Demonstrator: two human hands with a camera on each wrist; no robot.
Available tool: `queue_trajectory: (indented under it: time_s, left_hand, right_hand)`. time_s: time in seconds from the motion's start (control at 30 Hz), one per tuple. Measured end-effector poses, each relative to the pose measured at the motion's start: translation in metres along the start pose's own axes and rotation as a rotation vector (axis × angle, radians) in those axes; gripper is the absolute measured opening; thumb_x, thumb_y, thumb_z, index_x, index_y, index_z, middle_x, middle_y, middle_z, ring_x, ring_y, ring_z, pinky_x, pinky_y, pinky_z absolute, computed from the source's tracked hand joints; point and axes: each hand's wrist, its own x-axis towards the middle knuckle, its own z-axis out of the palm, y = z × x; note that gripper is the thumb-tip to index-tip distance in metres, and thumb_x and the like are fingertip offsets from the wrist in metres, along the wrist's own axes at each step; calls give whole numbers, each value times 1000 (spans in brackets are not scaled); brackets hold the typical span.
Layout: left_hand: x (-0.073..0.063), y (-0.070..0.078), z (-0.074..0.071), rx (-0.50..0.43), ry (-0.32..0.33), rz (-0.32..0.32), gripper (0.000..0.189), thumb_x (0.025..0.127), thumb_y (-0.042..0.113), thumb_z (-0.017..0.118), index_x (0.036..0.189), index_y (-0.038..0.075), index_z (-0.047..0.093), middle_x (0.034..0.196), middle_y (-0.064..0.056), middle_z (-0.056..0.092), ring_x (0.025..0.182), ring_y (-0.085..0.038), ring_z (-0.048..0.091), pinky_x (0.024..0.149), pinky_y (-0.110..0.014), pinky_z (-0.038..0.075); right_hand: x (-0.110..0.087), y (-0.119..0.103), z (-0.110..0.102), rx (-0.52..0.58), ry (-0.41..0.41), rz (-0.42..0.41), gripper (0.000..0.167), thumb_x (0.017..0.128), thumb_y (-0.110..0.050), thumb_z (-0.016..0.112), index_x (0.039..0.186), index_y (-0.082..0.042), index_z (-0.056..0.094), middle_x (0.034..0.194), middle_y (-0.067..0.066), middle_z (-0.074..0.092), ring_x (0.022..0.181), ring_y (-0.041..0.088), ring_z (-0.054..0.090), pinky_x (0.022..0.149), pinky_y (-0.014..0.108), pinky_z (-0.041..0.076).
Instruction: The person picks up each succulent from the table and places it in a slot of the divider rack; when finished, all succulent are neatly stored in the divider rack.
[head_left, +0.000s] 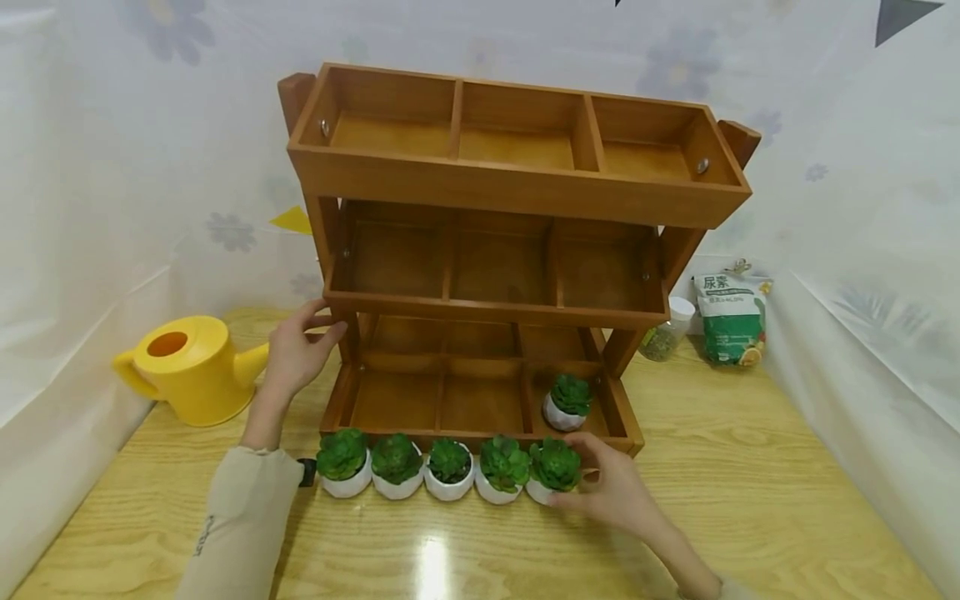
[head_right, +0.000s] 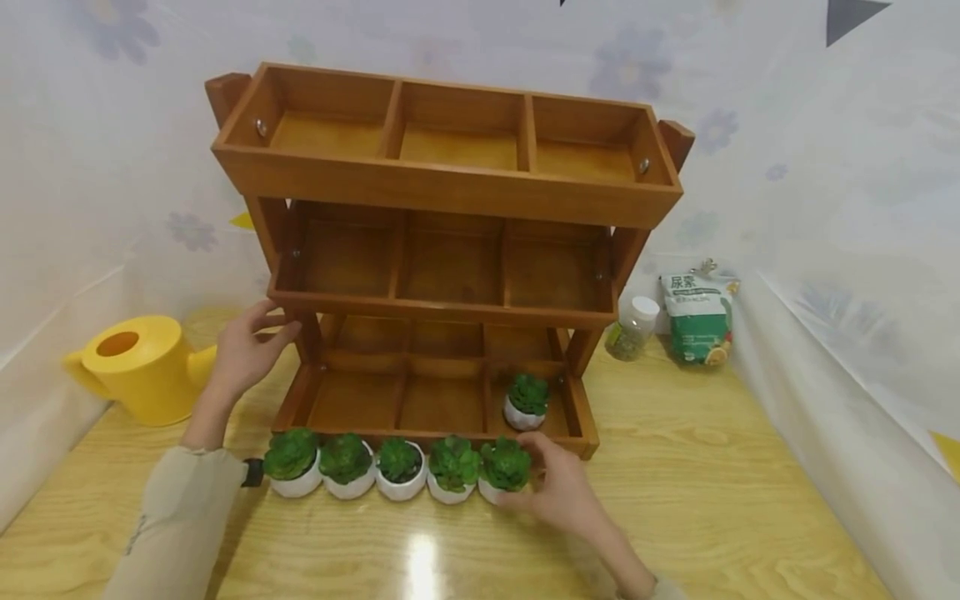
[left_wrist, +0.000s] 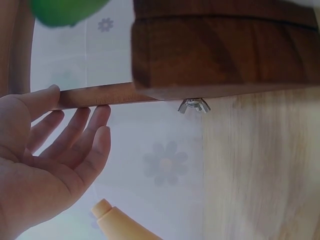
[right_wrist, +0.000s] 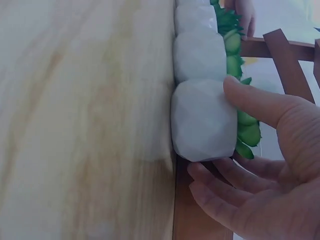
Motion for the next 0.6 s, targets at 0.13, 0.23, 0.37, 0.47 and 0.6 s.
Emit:
queue_trajectory:
  time_s: [0.13,0.23,0.37,0.47,0.6]
  left_hand:
    - [-1,1,-1,1,0,3,49,98,20,57,140,0,46,122,-31,58,100,-47,61,83,-56,51]
    - [-1,2,-2,-1,-3,4,49,98,21,57,140,-1,46,123,-31,57,101,-47,61,84,-56,51]
    - [-2,3,-2,-8,-8,8,50,98,21,57,141,-1,45,123,-31,57,100,-48,61,83,-56,51]
    - [-2,3,-2,-9,-8,12,50,98,21,57,141,-1,45,123,-31,57,101,-47,61,83,-56,51]
    - [-1,2,-2,-6,-5,19,50,98,21,57,140,-2,45,123,-31,57,101,-47,61,84,-56,51]
  right_hand:
    - [1,-3,6,-10,37,27,70,62,-32,91,120,-9,59,109,6,65,84,18,64,66,25,54]
    - [1,-4,8,-23,33,60,73,60,-33,92,120,-7,60,108,6,64,83,16,61,65,24,53]
    - [0,-4,9,-36,29,76,72,61,-34,91,120,-5,60,107,6,62,83,15,60,65,23,52]
    - [-1,-4,9,-47,39,59,71,62,-33,91,119,-5,60,108,6,62,85,16,61,67,24,52]
    - [0,-5,9,-46,47,51,70,62,-32,91,118,-4,61,108,6,64,85,16,62,67,24,52]
